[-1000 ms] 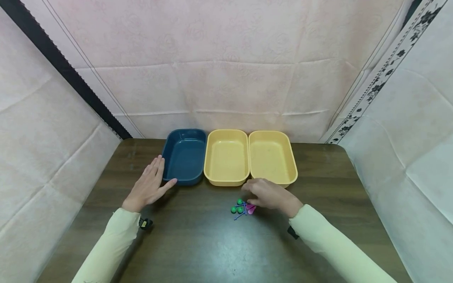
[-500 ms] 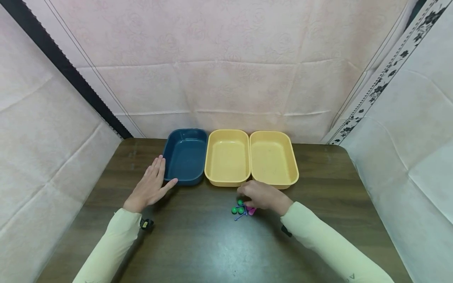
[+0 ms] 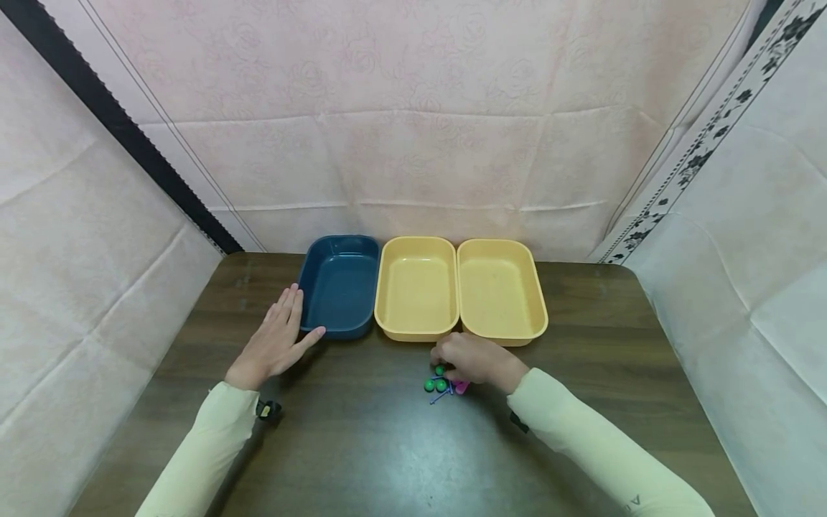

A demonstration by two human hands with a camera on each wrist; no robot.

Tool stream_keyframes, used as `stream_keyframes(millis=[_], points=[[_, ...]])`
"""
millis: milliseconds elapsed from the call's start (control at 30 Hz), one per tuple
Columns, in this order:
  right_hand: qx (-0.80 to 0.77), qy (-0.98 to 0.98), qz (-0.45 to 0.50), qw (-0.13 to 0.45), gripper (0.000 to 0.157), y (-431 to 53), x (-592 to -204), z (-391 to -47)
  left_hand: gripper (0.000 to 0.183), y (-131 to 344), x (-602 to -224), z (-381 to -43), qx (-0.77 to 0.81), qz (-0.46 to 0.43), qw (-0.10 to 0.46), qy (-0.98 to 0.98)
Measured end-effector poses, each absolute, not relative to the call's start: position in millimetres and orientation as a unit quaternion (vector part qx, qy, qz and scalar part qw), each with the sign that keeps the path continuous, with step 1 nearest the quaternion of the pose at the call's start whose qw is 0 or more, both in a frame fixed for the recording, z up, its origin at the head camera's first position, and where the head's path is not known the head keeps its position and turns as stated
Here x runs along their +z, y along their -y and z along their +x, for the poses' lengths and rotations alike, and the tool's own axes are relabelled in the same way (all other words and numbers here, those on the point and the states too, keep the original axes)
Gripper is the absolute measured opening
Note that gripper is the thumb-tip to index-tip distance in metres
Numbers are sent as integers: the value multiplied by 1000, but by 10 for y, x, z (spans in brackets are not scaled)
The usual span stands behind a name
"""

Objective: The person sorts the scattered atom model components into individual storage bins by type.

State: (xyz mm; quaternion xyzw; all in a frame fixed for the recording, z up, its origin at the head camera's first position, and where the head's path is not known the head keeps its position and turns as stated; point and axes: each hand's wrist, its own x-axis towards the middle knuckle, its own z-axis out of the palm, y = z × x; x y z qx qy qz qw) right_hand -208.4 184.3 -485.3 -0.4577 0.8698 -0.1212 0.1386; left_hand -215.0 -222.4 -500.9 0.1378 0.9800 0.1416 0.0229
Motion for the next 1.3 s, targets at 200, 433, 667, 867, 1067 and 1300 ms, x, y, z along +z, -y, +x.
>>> stream_keyframes(millis=[200, 433, 667, 867, 1067, 1300], points=[[-118, -872, -456, 131, 9, -1828, -4855, -2081, 101, 2230, -5005, -2148, 140, 140, 20, -980], [-129, -879, -442, 127, 11, -1816, -4767, -2041, 102, 2237, -5003, -2153, 144, 142, 23, -979], [-148, -880, -432, 128, 12, -1781, -4590, -1985, 102, 2236, -4998, -2160, 144, 141, 29, -979], [-138, -881, -441, 106, 13, -1743, -4395, -1986, 102, 2236, -4991, -2149, 145, 141, 28, -979], [-136, -873, -459, 89, 12, -1691, -4232, -2053, 102, 2240, -4999, -2146, 150, 142, 25, -978], [-131, -873, -463, 81, 11, -1548, -3975, -2166, 103, 2245, -5005, -2144, 155, 144, 27, -977]])
